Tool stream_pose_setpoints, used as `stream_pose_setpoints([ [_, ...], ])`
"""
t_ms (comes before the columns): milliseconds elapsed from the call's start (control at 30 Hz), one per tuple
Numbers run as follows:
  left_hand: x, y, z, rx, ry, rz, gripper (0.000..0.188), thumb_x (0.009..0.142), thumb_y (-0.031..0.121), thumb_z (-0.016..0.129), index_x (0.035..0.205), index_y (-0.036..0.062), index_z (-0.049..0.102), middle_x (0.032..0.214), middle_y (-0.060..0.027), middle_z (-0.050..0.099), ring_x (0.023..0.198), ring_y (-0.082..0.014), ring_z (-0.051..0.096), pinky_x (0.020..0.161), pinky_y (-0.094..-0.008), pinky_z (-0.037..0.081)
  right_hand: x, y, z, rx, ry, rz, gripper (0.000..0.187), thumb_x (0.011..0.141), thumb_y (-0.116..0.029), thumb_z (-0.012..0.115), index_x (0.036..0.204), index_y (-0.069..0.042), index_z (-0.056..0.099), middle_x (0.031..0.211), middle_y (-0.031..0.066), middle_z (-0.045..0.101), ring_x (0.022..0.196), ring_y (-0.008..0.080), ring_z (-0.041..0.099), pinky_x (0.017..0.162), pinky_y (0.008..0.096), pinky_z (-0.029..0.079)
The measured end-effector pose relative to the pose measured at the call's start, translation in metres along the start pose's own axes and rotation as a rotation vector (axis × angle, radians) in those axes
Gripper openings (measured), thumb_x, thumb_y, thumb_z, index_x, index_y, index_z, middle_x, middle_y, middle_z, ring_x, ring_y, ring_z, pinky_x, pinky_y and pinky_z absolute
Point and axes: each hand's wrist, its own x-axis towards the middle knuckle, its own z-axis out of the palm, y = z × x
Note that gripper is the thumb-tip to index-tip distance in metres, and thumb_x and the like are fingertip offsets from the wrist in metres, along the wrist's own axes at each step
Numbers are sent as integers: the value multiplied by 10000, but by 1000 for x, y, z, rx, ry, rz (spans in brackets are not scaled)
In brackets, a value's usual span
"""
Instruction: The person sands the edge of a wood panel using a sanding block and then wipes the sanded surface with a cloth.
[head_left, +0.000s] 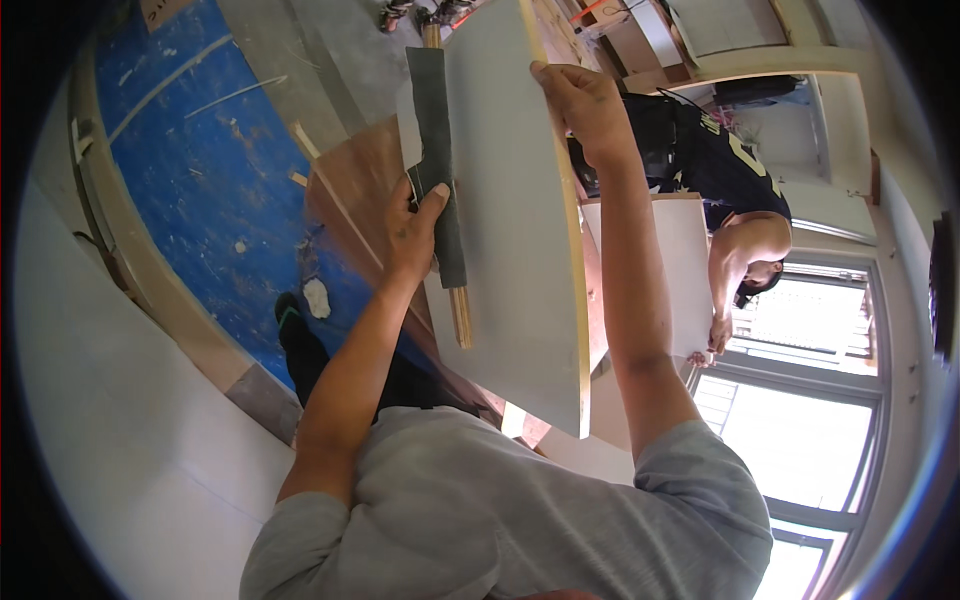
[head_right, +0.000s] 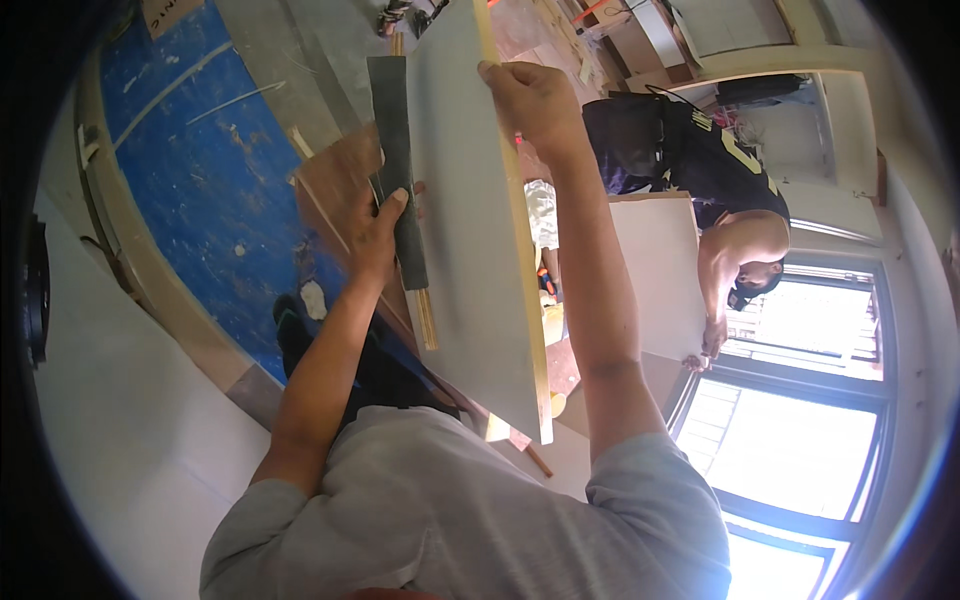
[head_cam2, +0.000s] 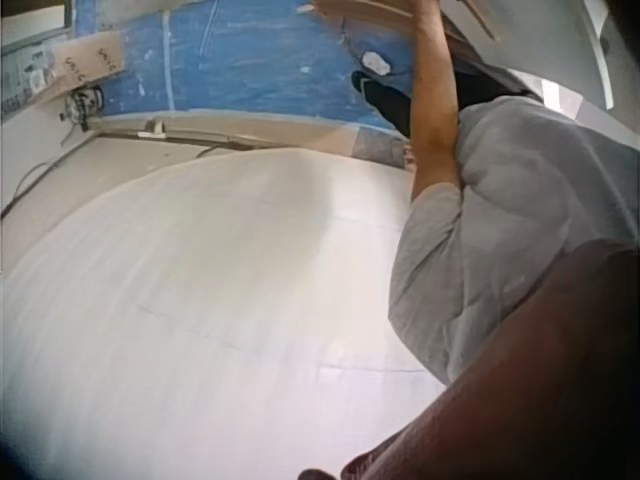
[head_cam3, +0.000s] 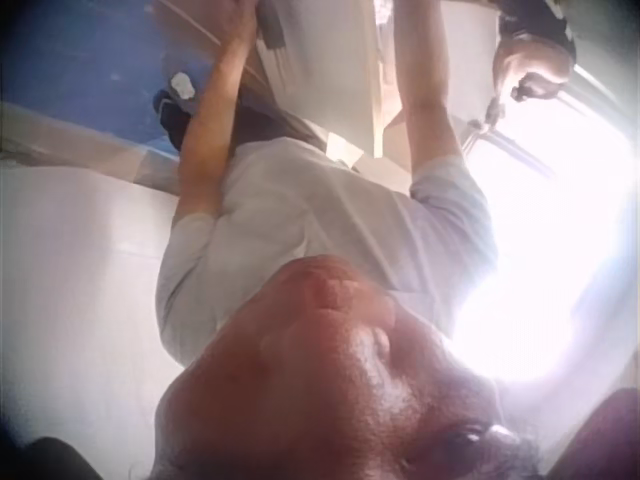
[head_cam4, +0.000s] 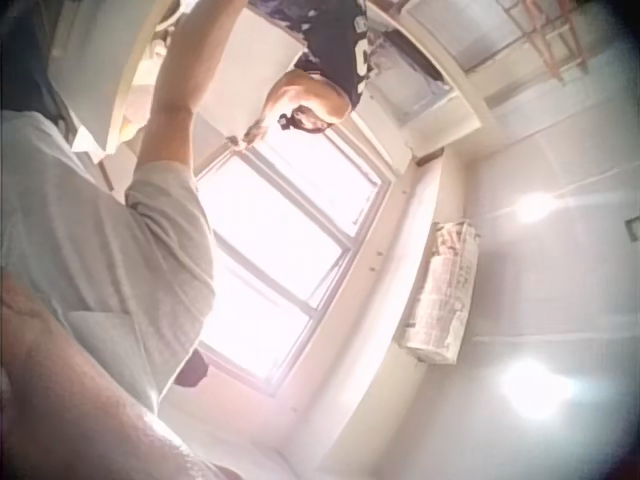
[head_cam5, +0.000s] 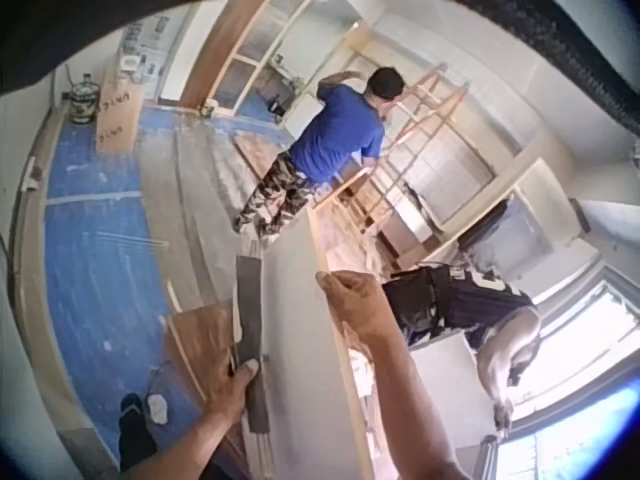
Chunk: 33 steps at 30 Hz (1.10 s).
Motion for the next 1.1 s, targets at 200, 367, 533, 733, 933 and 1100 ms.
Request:
stream_pose_setpoints([
  [200,-1,0,-3,-7,6,-34,301,1017,198,648,1266,29,646,1109,-124,760,802,-136,705,715,-293,594,4,8,-6,99,-59,55,384,1034,-408,686,890,-56,744,706,-46,620,586,37,502,541,235,359],
  [367,2,-4,-3,-22,-4,-4,249,1021,168,640,1230,32,652,1101,-115,757,812,-124,704,729,-294,602,8,25,-19,29,-79,111,419,1044,-359,647,1084,45,749,797,26,662,727,95,580,680,273,488],
  [533,0,-2,-3,-51,-24,-9,232,1022,163,637,1220,41,653,1103,-98,751,821,-117,698,721,-287,597,-43,3,-5,-19,-71,-70,436,1035,-256,634,1352,42,658,935,70,736,830,85,634,776,270,532],
  [733,0,-6,-2,-20,-18,-4,227,1015,166,649,1205,41,654,1029,-57,723,800,-109,683,694,-283,581,-89,4,0,-143,74,-83,509,976,-115,660,1454,43,581,1009,108,783,887,85,689,835,265,545],
  [933,-3,3,5,-88,-11,-9,177,1009,144,673,1122,7,676,881,1,672,728,-62,619,653,-253,521,-87,9,-4,-254,122,-50,456,982,-120,649,1412,32,626,1016,126,796,906,96,709,833,274,553],
  [1100,-4,-1,6,-79,-9,-25,180,1009,138,673,1128,2,671,877,1,667,724,-61,618,647,-251,523,-83,8,-5,-312,192,-63,378,1000,-135,650,1333,41,682,991,110,786,868,89,690,813,270,550],
])
